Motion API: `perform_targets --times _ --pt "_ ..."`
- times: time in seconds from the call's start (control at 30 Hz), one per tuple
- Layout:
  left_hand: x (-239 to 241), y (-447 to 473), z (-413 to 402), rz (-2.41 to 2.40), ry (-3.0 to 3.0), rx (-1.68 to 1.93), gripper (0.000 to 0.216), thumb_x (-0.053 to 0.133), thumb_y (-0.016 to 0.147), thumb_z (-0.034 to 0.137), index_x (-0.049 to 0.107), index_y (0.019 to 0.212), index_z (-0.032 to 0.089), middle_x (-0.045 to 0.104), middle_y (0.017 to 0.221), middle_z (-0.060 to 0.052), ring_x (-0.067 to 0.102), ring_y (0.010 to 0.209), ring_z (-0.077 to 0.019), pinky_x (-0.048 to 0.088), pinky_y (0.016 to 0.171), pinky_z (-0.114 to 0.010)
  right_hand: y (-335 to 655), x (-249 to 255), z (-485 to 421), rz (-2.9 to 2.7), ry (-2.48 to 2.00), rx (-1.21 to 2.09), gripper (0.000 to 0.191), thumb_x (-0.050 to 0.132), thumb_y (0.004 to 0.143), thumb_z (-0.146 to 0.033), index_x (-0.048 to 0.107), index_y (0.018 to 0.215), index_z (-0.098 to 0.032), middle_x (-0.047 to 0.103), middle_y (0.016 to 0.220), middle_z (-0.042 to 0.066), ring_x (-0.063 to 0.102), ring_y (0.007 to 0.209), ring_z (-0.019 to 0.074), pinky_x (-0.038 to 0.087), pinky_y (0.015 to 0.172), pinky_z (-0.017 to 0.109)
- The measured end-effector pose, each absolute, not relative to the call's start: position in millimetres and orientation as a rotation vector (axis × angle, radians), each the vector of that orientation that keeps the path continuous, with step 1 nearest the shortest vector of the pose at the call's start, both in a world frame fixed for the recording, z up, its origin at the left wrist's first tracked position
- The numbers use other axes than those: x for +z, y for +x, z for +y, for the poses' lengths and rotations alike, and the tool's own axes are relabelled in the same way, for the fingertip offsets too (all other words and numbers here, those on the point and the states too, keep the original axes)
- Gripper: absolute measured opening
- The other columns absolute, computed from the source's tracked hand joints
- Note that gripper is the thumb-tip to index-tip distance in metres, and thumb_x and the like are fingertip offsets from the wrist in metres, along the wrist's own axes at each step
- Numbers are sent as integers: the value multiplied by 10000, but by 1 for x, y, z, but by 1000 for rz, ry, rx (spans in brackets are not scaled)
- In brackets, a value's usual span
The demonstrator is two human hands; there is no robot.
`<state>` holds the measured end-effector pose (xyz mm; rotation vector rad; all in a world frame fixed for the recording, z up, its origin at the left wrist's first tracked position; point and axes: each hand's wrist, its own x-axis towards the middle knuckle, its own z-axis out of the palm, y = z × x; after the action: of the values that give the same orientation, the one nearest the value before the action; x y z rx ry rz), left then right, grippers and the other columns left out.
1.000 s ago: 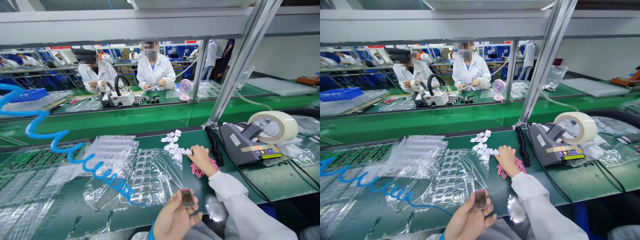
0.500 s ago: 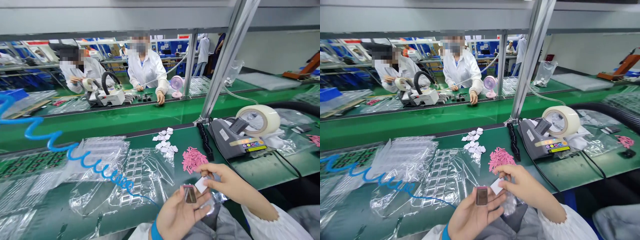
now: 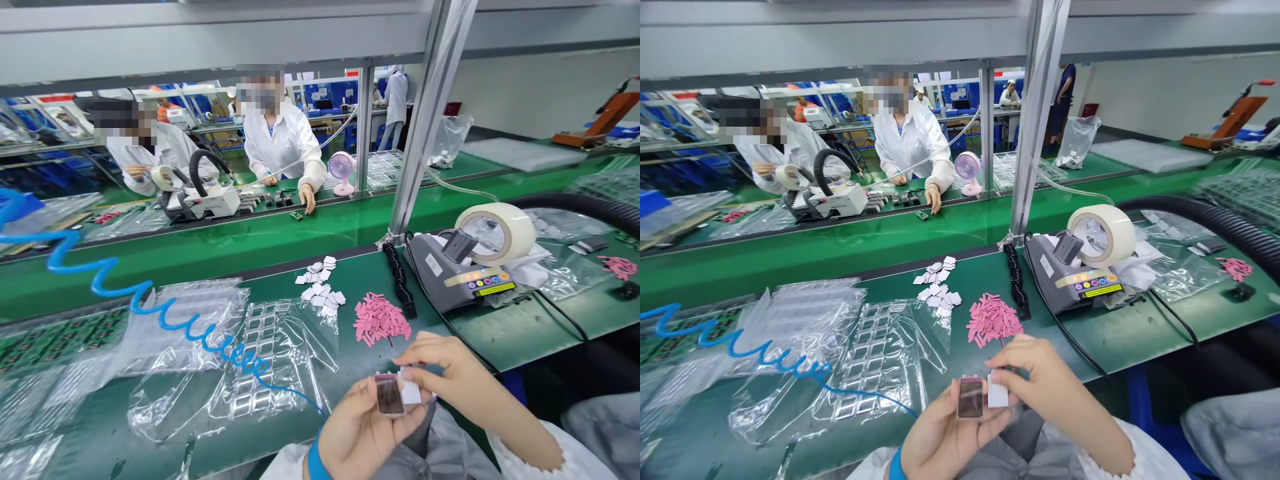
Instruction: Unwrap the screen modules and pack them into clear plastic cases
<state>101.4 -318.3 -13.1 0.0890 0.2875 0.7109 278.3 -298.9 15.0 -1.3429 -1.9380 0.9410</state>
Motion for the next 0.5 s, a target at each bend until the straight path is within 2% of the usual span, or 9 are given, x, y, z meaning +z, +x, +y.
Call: perform_targets --times 0.13,0.23,0.37,0.5 --pt "-14 105 -316 360 -17 728 225 721 711 280 717 847 101 743 914 -93 660 928 -219 422 946 -365 274 2 -310 -1987 -1196 525 171 561 849 -217 706 913 -281 726 779 0 611 656 164 474 649 338" --pt "-15 106 -317 403 -38 724 256 732 698 284 711 858 84 739 906 -101 656 910 -207 431 943 -363 274 -4 -316 -2015 -1185 358 185 532 860 -176 680 919 -269 732 826 0 641 675 164 474 697 363" --pt "-16 108 -318 429 -49 739 251 740 688 279 712 843 83 741 894 -97 658 900 -212 444 931 -364 273 -9 -317 -1983 -1211 253 138 550 851 -175 658 843 -260 737 851 -9 673 708 161 476 778 375" --pt "-14 108 -316 396 -61 762 236 718 712 287 709 829 82 743 895 -89 659 903 -204 442 938 -356 266 -8 -314 -1943 -1225 290 141 526 852 -154 626 810 -244 723 870 15 662 769 171 489 757 353"
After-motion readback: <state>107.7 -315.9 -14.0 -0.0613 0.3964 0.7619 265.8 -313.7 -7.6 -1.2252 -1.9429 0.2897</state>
